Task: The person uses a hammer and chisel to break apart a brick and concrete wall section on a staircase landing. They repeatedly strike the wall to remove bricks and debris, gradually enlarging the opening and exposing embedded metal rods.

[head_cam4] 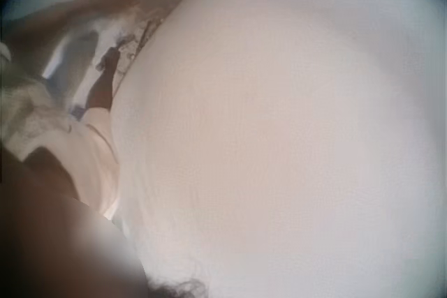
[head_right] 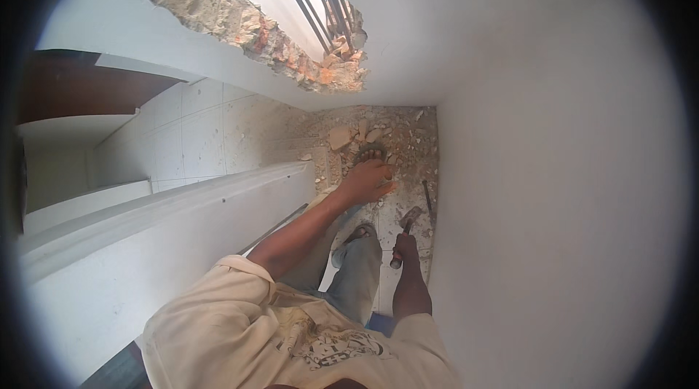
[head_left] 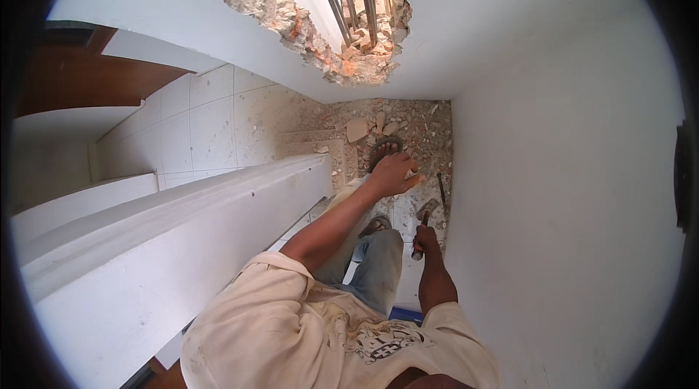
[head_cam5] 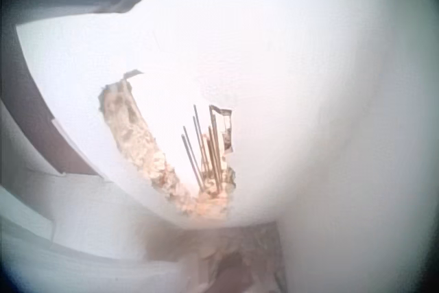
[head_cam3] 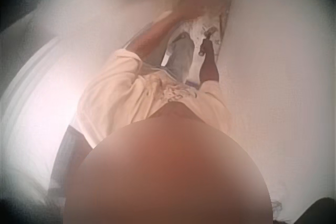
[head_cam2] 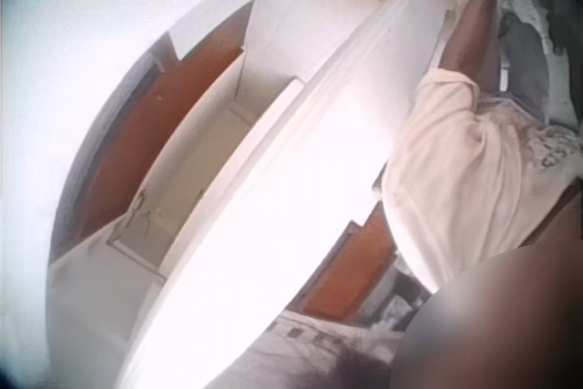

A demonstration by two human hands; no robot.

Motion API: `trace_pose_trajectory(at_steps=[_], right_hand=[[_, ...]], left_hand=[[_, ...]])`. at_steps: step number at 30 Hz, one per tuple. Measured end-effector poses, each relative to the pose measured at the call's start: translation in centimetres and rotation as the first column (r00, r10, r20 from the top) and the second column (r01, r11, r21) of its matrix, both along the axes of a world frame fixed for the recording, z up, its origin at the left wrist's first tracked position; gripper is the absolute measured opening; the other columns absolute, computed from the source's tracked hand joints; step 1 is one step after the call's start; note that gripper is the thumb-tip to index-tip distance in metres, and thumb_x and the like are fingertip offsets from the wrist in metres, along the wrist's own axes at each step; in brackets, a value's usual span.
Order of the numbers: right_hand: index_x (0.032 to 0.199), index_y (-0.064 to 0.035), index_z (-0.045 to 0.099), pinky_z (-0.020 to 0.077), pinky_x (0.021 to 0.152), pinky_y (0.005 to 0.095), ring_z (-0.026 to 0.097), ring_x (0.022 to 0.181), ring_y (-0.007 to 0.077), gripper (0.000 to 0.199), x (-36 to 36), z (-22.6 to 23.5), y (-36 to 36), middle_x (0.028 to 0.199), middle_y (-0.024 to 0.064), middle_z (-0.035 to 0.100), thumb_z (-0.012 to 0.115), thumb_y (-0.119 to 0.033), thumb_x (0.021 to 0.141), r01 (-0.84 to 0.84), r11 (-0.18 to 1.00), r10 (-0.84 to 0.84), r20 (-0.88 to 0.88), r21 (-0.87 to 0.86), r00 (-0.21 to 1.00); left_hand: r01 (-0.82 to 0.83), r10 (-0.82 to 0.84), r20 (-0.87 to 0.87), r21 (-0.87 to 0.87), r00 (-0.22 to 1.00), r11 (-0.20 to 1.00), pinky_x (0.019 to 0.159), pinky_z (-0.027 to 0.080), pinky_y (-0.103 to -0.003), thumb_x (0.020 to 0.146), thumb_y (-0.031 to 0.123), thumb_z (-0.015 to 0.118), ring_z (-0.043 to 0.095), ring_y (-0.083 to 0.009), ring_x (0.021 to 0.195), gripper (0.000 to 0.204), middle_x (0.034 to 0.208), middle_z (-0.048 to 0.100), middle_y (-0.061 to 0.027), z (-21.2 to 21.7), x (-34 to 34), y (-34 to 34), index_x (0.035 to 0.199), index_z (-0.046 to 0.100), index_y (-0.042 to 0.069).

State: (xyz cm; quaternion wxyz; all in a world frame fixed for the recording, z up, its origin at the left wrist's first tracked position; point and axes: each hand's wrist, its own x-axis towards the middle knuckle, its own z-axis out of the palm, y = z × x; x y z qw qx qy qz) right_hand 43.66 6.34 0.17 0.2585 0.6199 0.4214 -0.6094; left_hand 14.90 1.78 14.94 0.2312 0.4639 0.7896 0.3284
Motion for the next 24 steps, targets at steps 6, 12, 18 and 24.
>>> trace_pose_trajectory(at_steps=[6, 12, 18, 24], right_hand=[[0.098, -0.0012, 0.052, 0.0467, 0.046, 0.0356, 0.054, 0.047, 0.0190, 0.029, 7.1, 13.3, -2.9, 0.060, 0.0067, 0.053, 0.055, -0.029, 0.092, -0.157, 0.965, 0.167, 0.026, -0.210, 0.986], [0.099, 0.0006, 0.064, 0.0484, 0.056, 0.0361, 0.059, 0.056, 0.0199, 0.044, 15.5, 19.6, -10.2, 0.068, 0.0111, 0.061, 0.052, -0.042, 0.092, -0.424, 0.892, 0.442, 0.114, -0.156, 0.890], [0.092, 0.0002, 0.062, 0.0488, 0.071, 0.0426, 0.061, 0.074, 0.0236, 0.041, 16.9, 19.3, -14.7, 0.082, 0.0129, 0.064, 0.045, -0.037, 0.092, -0.363, 0.928, 0.372, 0.215, -0.083, 0.903], [0.105, -0.0062, 0.046, 0.0472, 0.044, 0.0285, 0.049, 0.049, 0.0134, 0.014, 10.6, 20.1, -16.1, 0.066, 0.0039, 0.049, 0.049, -0.016, 0.096, 0.894, 0.274, -0.961, -0.137, -0.355, 0.241]], left_hand=[[-0.354, 0.393, 0.108, -0.266, 0.913, 0.897, 0.088, 0.046, -0.043, 0.086, 0.044, 0.061, 0.057, -0.0338, 0.102, 0.043, 0.104, 0.059, -0.0165, 10.2, 4.0, -10.3, 0.105, 0.063, 0.004], [-0.149, 0.234, 0.024, -0.707, 0.972, 0.691, 0.097, 0.043, -0.038, 0.082, 0.049, 0.062, 0.056, -0.0327, 0.116, 0.069, 0.124, 0.056, -0.0233, 16.8, 10.5, -21.9, 0.130, 0.052, 0.001], [-0.112, 0.146, 0.033, -0.477, 0.989, 0.871, 0.097, 0.043, -0.040, 0.087, 0.039, 0.060, 0.055, -0.0327, 0.117, 0.058, 0.128, 0.056, -0.0223, 28.7, 0.8, -16.2, 0.132, 0.051, 0.004], [0.044, 0.723, -0.622, 0.766, 0.301, 0.641, 0.082, 0.045, -0.036, 0.087, 0.028, 0.065, 0.058, -0.0273, 0.093, 0.031, 0.102, 0.062, -0.0153, 58.0, -13.3, 0.8, 0.107, 0.067, 0.003]])
